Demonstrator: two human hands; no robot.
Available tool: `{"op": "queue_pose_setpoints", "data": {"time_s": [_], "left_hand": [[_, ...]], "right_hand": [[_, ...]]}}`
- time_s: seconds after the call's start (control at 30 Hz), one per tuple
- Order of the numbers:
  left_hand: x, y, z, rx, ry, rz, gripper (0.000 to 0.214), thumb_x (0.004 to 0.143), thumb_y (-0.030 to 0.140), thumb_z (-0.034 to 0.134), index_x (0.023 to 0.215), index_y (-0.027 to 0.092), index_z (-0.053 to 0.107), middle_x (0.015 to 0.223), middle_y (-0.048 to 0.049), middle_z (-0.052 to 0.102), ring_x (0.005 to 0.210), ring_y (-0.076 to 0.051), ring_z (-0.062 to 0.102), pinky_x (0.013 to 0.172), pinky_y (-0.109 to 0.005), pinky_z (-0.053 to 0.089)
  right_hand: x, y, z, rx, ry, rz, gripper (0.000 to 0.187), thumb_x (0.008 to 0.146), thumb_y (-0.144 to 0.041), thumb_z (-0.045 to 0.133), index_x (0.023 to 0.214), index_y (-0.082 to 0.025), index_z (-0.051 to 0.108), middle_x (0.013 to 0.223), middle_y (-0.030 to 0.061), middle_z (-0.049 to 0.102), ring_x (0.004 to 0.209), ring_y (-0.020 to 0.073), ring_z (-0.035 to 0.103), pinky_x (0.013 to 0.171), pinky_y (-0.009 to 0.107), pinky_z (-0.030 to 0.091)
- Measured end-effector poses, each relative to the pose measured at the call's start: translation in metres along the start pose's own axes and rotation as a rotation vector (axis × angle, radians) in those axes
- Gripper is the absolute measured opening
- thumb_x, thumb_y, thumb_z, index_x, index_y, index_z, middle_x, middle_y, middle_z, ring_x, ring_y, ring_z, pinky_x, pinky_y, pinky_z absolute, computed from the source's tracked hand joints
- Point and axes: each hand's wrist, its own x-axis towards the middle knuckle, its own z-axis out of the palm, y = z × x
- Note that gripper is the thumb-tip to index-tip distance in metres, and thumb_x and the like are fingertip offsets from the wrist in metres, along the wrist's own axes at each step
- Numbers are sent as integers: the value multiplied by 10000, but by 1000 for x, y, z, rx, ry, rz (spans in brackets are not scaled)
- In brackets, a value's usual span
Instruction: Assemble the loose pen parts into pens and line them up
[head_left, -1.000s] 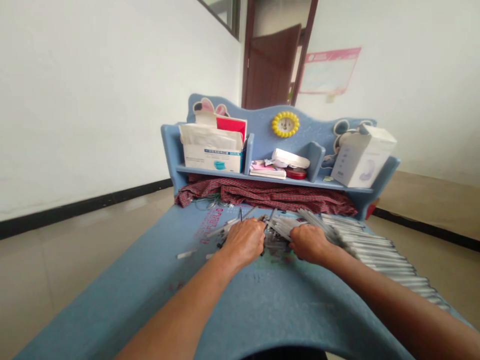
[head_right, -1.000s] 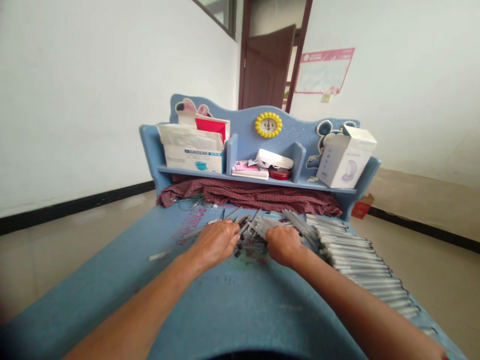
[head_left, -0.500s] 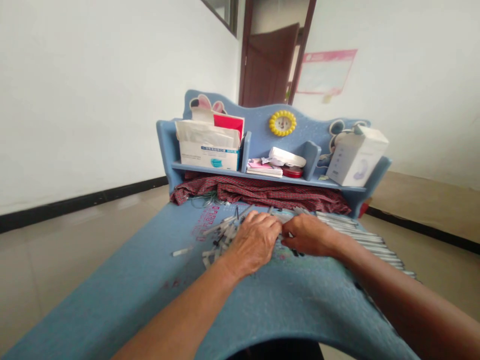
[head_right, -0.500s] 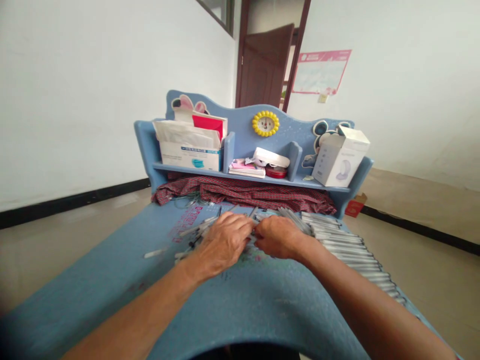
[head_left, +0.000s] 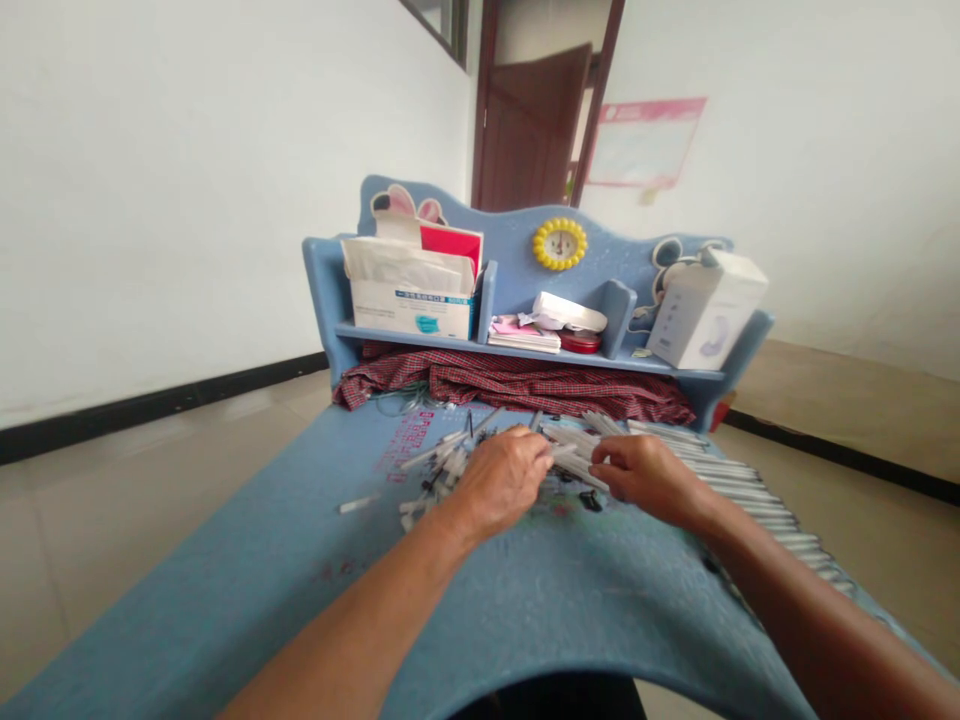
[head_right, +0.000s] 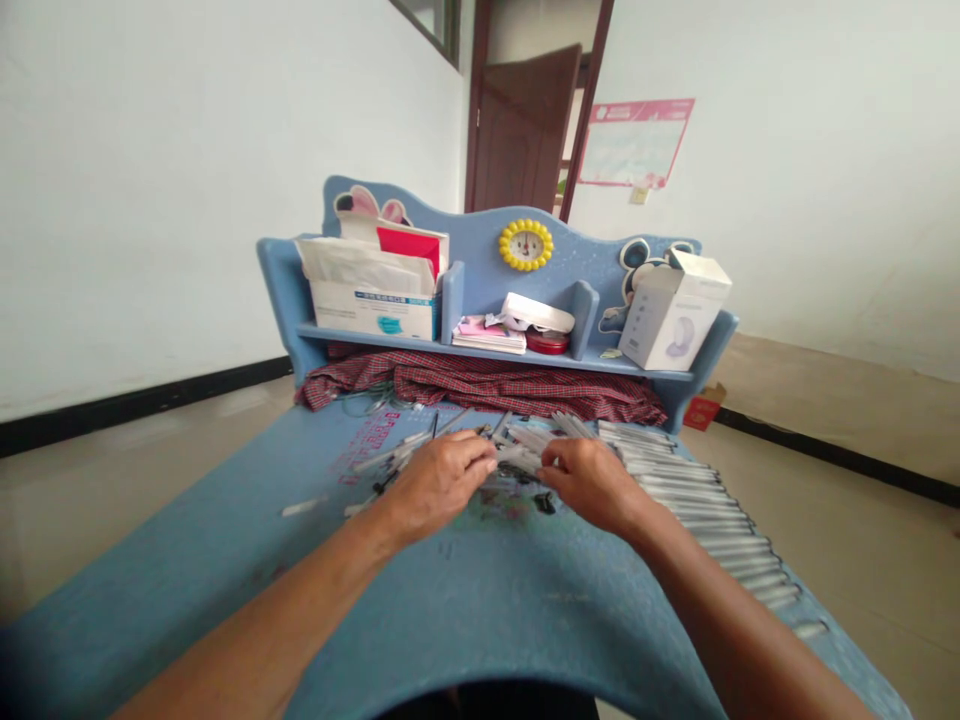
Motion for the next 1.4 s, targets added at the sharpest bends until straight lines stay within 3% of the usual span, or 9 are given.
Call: {"op": "queue_pose_setpoints", "data": {"time_s": [0.1,0.27,0.47,0.57,0.73,0.9,1.13,1.4], "left_hand": [[3,-1,-3,-206,44,-90,168,824,218,459,785,153,609,710,-11,601,705,-136,566,671,-241,425],[4,1,1,-607,-2,-247,134,774,227,476,825,143,567,671,3,606,591,-106,549,534,-205,409],[4,3,1,-791,-63,-331,116,733,221,512,793,129,551,704,-23,610,577,-94,539,471,-180,375],[4,2,1,-818,-82,-337,131,734,235,525,800,126,552,703,-28,613,578,-95,538,464,-180,368],[3,1,0,-866,-136,-328,191,744,285,552,850,126,550,713,-32,631,571,-98,545,450,-183,354],[2,3,-4,-906,-191,-330,212,736,282,569,871,119,561,709,-36,643,565,-99,555,447,-186,345],[2,4,-6,-894,-286,-328,203,736,285,586,845,114,586,692,-30,643,553,-88,543,455,-184,345],[3,2,-4,-824,-373,-316,174,744,280,561,823,127,593,703,-17,640,555,-84,534,457,-186,344]], "right_hand": [[-6,13,15,-101,-86,74,156,760,-221,532,747,-179,681,660,25,651,625,133,575,586,227,351],[-7,20,35,-174,-127,152,164,732,-228,555,805,-193,697,760,55,690,742,187,628,620,251,368],[-4,20,38,-138,-97,128,167,715,-184,533,740,-190,698,734,65,683,732,206,621,612,270,372],[-7,22,32,113,-54,78,152,725,-170,516,707,-178,667,626,32,637,617,162,577,564,255,376],[-10,15,19,886,-80,15,130,703,-278,649,709,-151,626,580,13,637,513,118,550,528,246,426],[-6,7,21,1273,26,-31,218,585,-279,792,673,-150,641,535,-13,616,464,101,554,505,239,436],[-7,15,35,1475,3,6,176,603,-258,793,703,-149,697,599,17,649,524,109,572,562,255,454],[-11,16,34,1478,64,37,185,606,-271,794,725,-162,703,559,22,650,522,121,572,559,258,440]]}}
